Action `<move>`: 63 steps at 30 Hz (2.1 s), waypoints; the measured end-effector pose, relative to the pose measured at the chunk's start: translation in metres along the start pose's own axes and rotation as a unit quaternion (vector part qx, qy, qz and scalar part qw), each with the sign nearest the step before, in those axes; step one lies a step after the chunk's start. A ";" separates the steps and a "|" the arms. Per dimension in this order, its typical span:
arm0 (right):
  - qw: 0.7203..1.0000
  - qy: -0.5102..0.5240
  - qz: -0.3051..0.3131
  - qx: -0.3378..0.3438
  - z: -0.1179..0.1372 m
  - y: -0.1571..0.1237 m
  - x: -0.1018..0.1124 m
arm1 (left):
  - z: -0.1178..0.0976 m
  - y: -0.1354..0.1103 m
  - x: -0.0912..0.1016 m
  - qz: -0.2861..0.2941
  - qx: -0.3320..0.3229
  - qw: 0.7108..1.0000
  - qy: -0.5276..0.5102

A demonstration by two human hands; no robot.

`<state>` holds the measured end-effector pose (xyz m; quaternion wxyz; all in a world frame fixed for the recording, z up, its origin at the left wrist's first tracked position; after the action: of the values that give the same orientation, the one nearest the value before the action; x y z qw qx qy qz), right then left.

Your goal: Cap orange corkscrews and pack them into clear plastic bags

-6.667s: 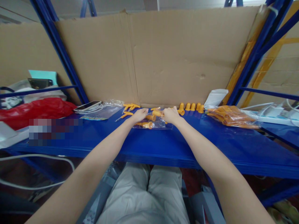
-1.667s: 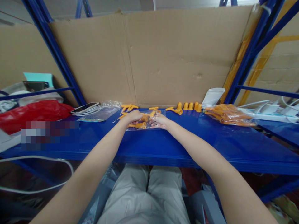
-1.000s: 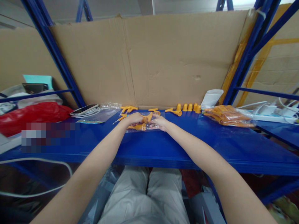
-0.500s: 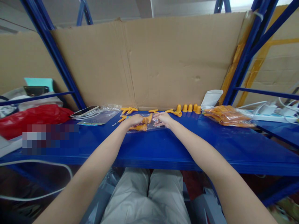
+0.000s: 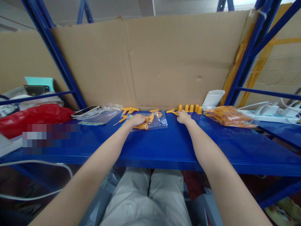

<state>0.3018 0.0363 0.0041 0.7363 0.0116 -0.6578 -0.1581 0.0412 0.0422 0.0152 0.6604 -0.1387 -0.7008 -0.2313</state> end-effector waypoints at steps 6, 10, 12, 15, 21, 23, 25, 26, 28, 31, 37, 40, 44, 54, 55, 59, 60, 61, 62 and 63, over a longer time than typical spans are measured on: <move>0.994 -0.004 0.103 0.024 0.024 -0.015 0.018 | -0.002 -0.003 0.000 0.016 -0.014 0.999 0.035; 0.973 0.050 0.221 0.049 0.034 -0.026 0.022 | 0.001 -0.005 0.001 -0.007 0.007 1.000 0.006; 0.964 0.068 0.252 0.049 0.035 -0.028 0.021 | 0.003 -0.004 0.000 -0.016 0.013 1.000 -0.006; 0.973 0.043 0.219 0.065 0.039 -0.028 0.021 | 0.006 -0.004 -0.001 -0.028 0.028 0.999 -0.029; 0.990 -0.054 0.076 0.110 0.045 -0.030 0.030 | 0.005 -0.003 -0.001 -0.047 0.023 0.996 -0.068; 0.991 -0.063 0.071 0.094 0.042 -0.029 0.033 | 0.004 -0.004 0.001 -0.058 0.010 0.996 -0.066; 0.993 -0.037 0.062 0.092 0.040 -0.027 0.037 | 0.002 -0.006 0.003 -0.070 0.001 0.995 -0.070; 0.994 -0.016 0.056 0.097 0.039 -0.026 0.040 | 0.001 -0.007 0.005 -0.077 -0.003 0.994 -0.077; 0.992 0.030 0.043 0.116 0.040 -0.026 0.048 | 0.000 -0.009 0.007 -0.086 -0.011 0.991 -0.098; 0.984 0.093 0.059 0.141 0.042 -0.029 0.059 | 0.000 -0.011 0.007 -0.086 -0.016 0.988 -0.130; 0.967 0.093 0.159 0.174 0.058 -0.043 0.054 | -0.005 -0.011 0.009 -0.084 -0.050 0.978 -0.187; 0.963 0.079 0.136 0.220 0.072 -0.049 0.047 | -0.010 -0.012 0.010 -0.070 -0.054 0.974 -0.209; 0.953 0.078 0.138 0.257 0.082 -0.053 0.039 | -0.015 -0.013 0.011 -0.070 -0.055 0.972 -0.215; 0.967 0.055 0.144 0.204 0.072 -0.044 0.034 | -0.022 -0.016 0.019 -0.102 -0.061 0.977 -0.175; 0.969 0.057 0.140 0.196 0.070 -0.043 0.035 | -0.024 -0.017 0.020 -0.103 -0.064 0.977 -0.177; 0.967 0.084 0.141 0.194 0.067 -0.043 0.039 | -0.037 -0.020 0.027 -0.120 -0.089 0.971 -0.188; 0.964 0.095 0.152 0.198 0.068 -0.044 0.039 | -0.039 -0.021 0.028 -0.129 -0.092 0.970 -0.184; 0.960 0.106 0.162 0.201 0.069 -0.045 0.039 | -0.040 -0.021 0.029 -0.139 -0.091 0.970 -0.177; 0.957 0.119 0.166 0.204 0.070 -0.045 0.038 | -0.039 -0.021 0.030 -0.152 -0.080 0.971 -0.164; 0.955 0.134 0.162 0.208 0.072 -0.045 0.038 | -0.037 -0.020 0.031 -0.165 -0.058 0.973 -0.150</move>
<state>0.2249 -0.0024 0.0404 0.8145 0.0790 -0.5648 0.1067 0.0599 0.0026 0.0442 0.4915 -0.0924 -0.7901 -0.3545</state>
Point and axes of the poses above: each hand's wrist, its own y-axis towards the middle knuckle, its own x-axis out of the back of the hand, z = x × y, the point moved 4 cm from there along y, towards the middle knuckle, and after that the axes turned 11 degrees about -x, right-handed, at the moved point
